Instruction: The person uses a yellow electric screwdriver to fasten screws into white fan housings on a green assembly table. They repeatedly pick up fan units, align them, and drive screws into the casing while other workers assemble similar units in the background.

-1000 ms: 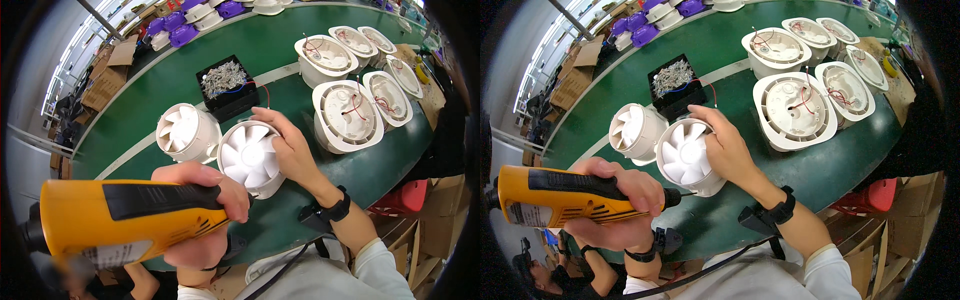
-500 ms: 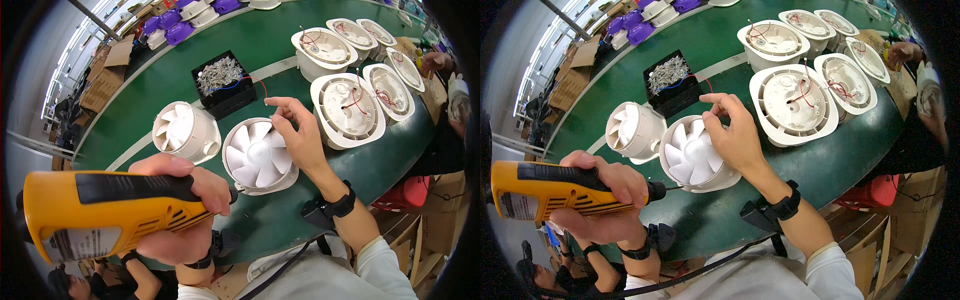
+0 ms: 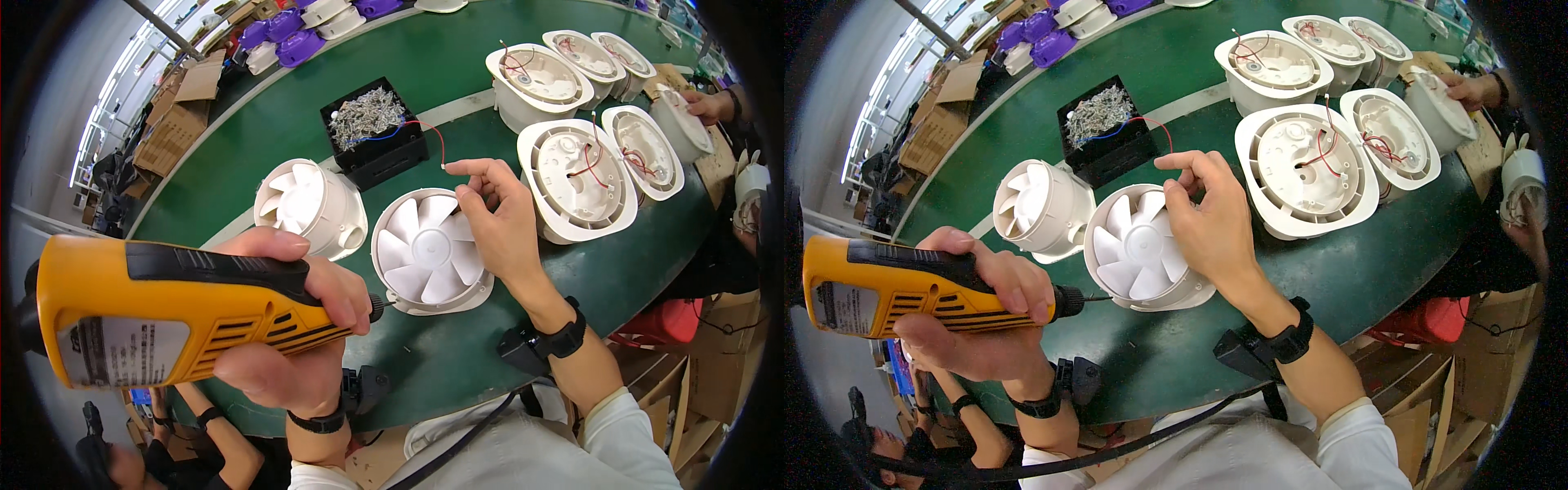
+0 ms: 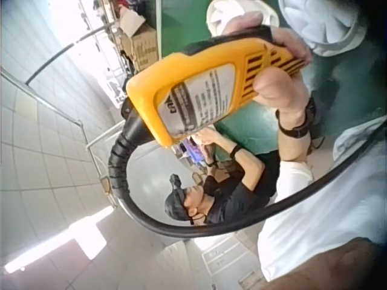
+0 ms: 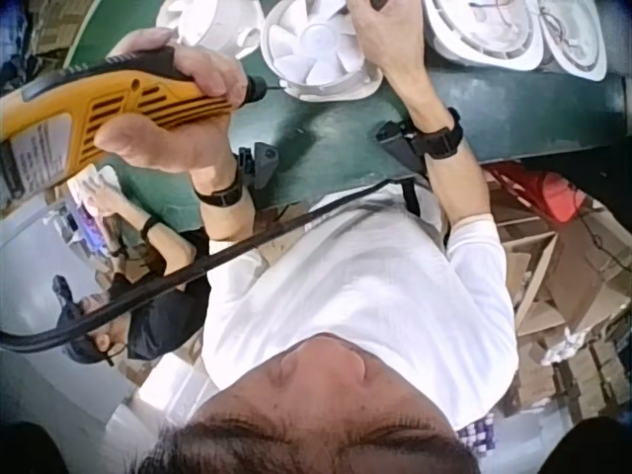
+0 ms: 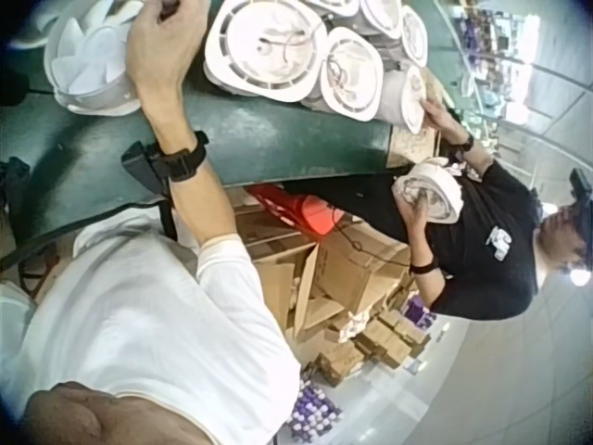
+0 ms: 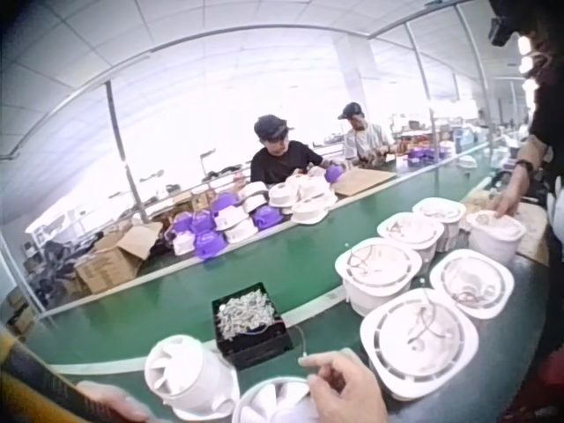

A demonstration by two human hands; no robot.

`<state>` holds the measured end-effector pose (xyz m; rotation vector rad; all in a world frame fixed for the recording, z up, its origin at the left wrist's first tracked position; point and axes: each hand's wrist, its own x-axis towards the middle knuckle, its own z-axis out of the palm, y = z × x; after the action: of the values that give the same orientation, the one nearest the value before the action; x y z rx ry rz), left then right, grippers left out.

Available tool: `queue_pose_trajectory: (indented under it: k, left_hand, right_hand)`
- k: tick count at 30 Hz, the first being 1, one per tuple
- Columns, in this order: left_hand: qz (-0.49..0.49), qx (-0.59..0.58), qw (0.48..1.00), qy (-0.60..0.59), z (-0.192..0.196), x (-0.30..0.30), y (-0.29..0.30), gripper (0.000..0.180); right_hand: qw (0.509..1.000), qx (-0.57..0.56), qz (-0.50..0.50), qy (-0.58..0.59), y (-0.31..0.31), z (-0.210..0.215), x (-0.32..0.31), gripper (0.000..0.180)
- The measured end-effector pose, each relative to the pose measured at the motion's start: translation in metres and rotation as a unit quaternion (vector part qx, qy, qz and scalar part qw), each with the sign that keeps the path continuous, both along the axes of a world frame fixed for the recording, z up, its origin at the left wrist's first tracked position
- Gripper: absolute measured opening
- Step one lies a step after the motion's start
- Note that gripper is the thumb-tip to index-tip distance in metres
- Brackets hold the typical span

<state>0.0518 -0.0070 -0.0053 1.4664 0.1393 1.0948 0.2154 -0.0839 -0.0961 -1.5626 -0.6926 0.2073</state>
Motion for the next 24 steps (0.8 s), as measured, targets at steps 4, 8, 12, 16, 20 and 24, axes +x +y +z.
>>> queue_pose_trajectory:
  k: [4, 8, 12, 16, 20, 24]
  left_hand:
    - [-0.01, -0.003, 1.0, -0.007, -0.002, -0.001, 0.003, 0.079]
    - [-0.015, -0.011, 1.0, -0.002, -0.002, -0.001, 0.004, 0.078]
    - [-0.006, -0.005, 1.0, 0.009, -0.004, 0.004, 0.0, 0.075]
    - [0.016, -0.005, 0.999, 0.029, -0.003, 0.006, -0.001, 0.074]
    - [0.037, -0.003, 0.999, 0.023, -0.003, 0.008, 0.0, 0.073]
    - [0.088, -0.017, 0.996, -0.004, 0.008, 0.004, 0.001, 0.075]
  right_hand:
    - [1.0, -0.003, -0.001, 0.004, 0.0, 0.003, -0.002, 0.02]
    - [1.0, -0.006, -0.002, 0.013, 0.0, 0.003, -0.002, 0.02]
    - [1.0, 0.003, -0.005, 0.011, 0.0, -0.001, -0.002, 0.02]
    - [1.0, -0.01, 0.01, 0.012, 0.001, 0.004, -0.003, 0.021]
    - [0.998, -0.024, 0.058, 0.004, -0.003, 0.004, 0.005, 0.025]
    - [0.994, -0.034, 0.095, 0.038, -0.005, 0.004, 0.013, 0.028]
